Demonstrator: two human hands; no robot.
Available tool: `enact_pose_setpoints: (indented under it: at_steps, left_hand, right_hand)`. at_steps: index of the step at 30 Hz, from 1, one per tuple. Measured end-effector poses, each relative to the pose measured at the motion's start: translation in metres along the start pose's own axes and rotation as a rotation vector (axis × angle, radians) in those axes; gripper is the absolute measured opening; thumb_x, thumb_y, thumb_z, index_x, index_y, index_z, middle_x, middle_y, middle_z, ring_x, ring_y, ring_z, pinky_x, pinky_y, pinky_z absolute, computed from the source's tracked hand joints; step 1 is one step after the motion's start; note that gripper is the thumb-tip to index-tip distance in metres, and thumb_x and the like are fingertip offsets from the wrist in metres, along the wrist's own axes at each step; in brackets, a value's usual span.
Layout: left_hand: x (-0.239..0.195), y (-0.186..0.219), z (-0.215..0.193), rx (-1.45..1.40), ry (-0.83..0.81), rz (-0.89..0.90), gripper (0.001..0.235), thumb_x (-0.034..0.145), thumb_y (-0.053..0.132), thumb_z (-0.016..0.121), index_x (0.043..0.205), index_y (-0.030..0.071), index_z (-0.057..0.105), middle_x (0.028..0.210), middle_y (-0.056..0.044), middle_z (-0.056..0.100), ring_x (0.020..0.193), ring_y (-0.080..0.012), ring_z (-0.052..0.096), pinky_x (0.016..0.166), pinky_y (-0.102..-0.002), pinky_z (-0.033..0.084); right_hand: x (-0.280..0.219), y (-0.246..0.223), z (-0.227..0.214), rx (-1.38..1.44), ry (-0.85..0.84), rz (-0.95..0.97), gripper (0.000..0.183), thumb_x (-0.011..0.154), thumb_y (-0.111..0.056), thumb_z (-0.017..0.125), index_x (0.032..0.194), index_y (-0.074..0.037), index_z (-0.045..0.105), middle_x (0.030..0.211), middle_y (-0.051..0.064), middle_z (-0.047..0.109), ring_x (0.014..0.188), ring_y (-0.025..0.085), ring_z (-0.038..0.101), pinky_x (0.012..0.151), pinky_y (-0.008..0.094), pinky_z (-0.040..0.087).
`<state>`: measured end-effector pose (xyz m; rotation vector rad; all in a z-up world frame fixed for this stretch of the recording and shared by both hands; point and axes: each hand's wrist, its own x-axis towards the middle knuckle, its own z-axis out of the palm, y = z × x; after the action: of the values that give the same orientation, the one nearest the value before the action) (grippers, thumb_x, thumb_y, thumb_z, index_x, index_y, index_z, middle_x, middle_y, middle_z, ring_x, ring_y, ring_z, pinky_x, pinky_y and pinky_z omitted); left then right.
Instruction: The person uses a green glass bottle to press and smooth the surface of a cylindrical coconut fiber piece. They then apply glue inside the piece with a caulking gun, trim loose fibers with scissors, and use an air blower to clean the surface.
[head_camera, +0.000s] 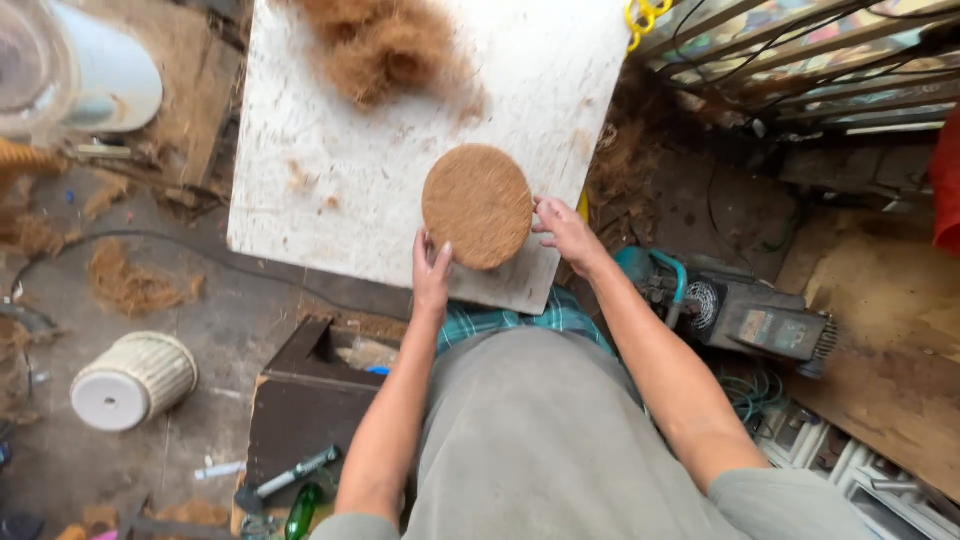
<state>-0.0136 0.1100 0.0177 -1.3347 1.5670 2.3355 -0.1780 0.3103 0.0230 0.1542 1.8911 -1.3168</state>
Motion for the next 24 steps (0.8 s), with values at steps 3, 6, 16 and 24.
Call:
enact_pose_setpoints:
  at_steps: [3,6,16,24]
  left_hand:
    - [-0.019,-0.004,0.021,-0.246,0.072,-0.146,0.093,0.092,0.043,0.066,0.16,0.013,0.011,0.163,-0.023,0.008,0.148,-0.0474,0.018,0.114,-0.07,0.024]
    - [-0.036,0.005,0.044,-0.352,0.145,-0.226,0.098,0.088,0.043,0.073,0.16,0.014,0.013,0.162,-0.021,0.008,0.149,-0.0447,0.015,0.112,-0.072,0.021]
    - [-0.022,0.003,0.101,-0.545,0.372,-0.215,0.078,0.078,0.044,0.061,0.149,0.021,0.038,0.155,-0.001,0.042,0.139,-0.0255,0.043,0.103,-0.044,0.036]
    - [-0.01,-0.003,0.132,-0.739,0.508,-0.03,0.074,0.075,0.032,0.069,0.138,0.015,0.035,0.141,-0.009,0.048,0.128,-0.0255,0.048,0.098,-0.044,0.044]
  right_hand:
    - [0.032,-0.011,-0.032,-0.057,0.106,-0.111,0.047,0.103,-0.038,0.053,0.142,-0.01,0.052,0.135,0.018,0.056,0.113,0.033,0.062,0.088,0.048,0.053]
    - [0.037,-0.097,-0.07,0.004,0.247,-0.364,0.031,0.103,-0.025,0.057,0.131,-0.01,0.059,0.11,0.009,0.057,0.096,0.021,0.057,0.082,0.033,0.052]
    - [0.091,-0.393,-0.199,-0.084,0.089,-1.379,0.029,0.112,0.004,0.055,0.137,0.0,0.04,0.135,0.02,0.049,0.126,0.031,0.046,0.108,0.043,0.037]
    - [0.116,-0.443,-0.223,-0.026,-0.016,-1.044,0.044,0.11,-0.021,0.074,0.133,-0.005,0.04,0.127,0.009,0.055,0.1,0.02,0.063,0.092,0.033,0.06]
